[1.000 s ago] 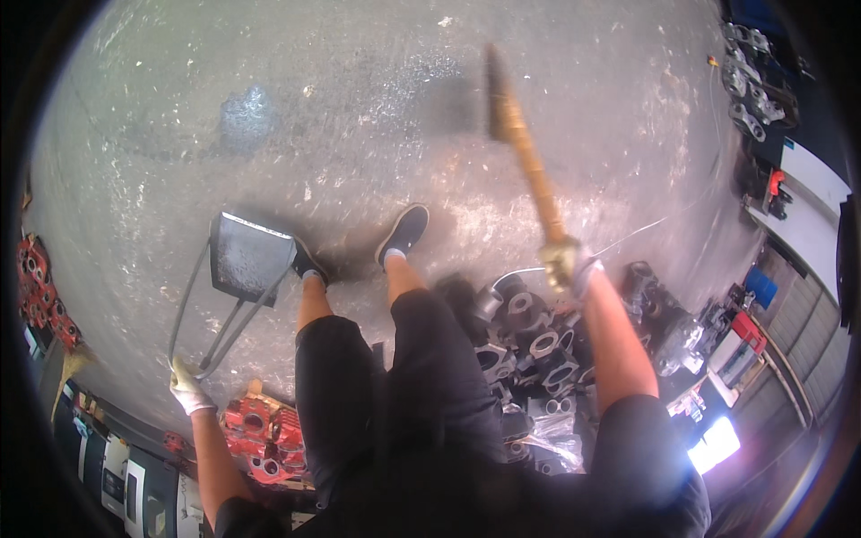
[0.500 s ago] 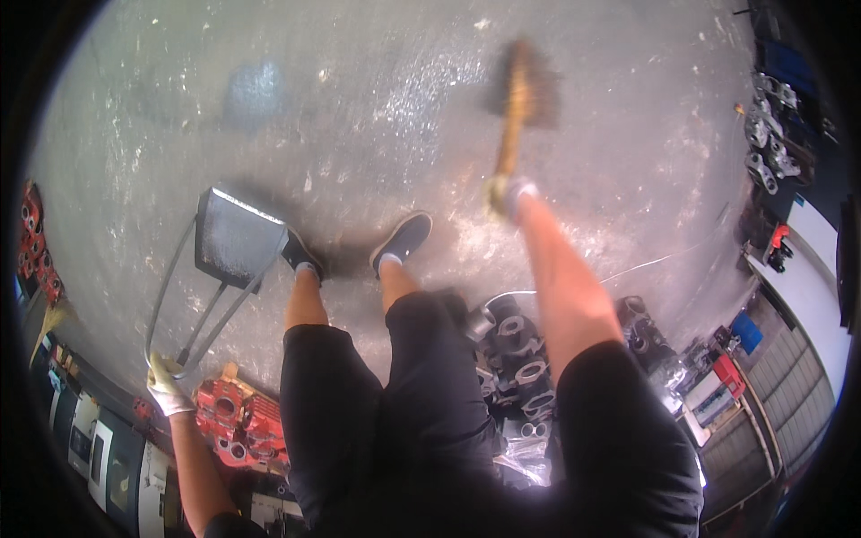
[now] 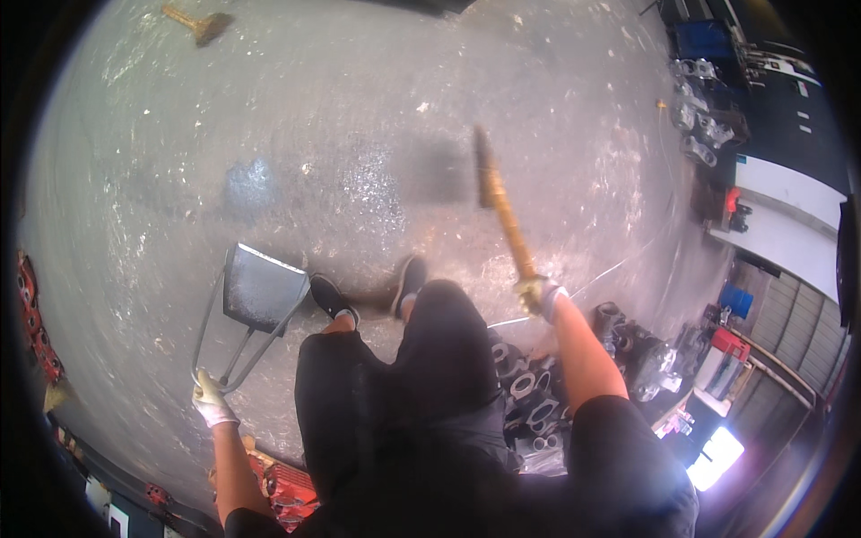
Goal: The person sweeps debris from the floor with a broom, collects it into a dustpan, and empties the dustpan into a bin. The person then walks through the facility and uses a wrench to tighten a component on a large machine.
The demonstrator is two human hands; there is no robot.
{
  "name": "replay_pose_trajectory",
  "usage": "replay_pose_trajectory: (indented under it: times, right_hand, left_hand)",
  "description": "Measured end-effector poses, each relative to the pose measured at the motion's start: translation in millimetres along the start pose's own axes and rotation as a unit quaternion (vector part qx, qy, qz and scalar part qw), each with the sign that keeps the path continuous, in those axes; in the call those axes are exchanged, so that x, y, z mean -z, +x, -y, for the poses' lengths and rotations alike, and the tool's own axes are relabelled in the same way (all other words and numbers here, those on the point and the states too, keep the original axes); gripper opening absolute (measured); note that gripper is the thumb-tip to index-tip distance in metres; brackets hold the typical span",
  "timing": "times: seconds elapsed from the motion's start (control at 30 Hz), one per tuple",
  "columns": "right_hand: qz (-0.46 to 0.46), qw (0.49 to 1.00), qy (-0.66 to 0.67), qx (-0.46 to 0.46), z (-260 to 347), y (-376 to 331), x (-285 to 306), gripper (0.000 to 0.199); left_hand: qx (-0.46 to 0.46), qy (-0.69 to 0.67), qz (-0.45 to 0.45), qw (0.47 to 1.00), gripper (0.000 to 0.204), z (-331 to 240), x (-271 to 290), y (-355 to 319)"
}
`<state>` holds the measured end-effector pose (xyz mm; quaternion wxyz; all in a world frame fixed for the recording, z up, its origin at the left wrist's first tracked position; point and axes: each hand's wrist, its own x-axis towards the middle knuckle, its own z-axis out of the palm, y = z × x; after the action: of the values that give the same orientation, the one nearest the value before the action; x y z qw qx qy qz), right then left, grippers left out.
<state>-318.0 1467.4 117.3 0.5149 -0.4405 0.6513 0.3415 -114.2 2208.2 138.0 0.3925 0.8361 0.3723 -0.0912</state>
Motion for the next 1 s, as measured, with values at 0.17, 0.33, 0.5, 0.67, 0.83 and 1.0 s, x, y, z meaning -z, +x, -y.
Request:
replay_pose_trajectory:
  times: [0.17, 0.33, 0.5, 0.67, 0.83, 1.0]
  right_hand:
    - [-0.141, 0.985, 0.1, -0.025, 8, 57, 96, 0.014]
    - [-0.114, 0.987, 0.09, -0.076, 84, 183, 188, 0.023]
    - [0.301, 0.922, 0.239, -0.037, 146, 268, 78, 0.02]
    - [0.181, 0.97, 0.141, -0.08, 193, 92, -102, 0.015]
    - [0.333, 0.912, 0.188, -0.15, 181, 65, 20, 0.021]
    - [-0.003, 0.996, -0.088, 0.007, 216, 93, 176, 0.011]
  left_hand:
    - [0.004, 0.045, 0.006, 0.999, 0.045, -70, -25, -32]
    - [0.004, 0.024, -0.003, 1.0, 0.046, -86, -59, -45]
    - [0.036, 0.095, -0.041, 0.994, 0.043, -145, -129, -70]
    - [0.012, 0.137, -0.094, 0.986, 0.042, -214, -152, -110]
    - [0.01, 0.092, -0.069, 0.993, 0.042, -238, -177, -125]
    - [0.041, 0.028, -0.079, 0.996, 0.041, -257, -193, -142]
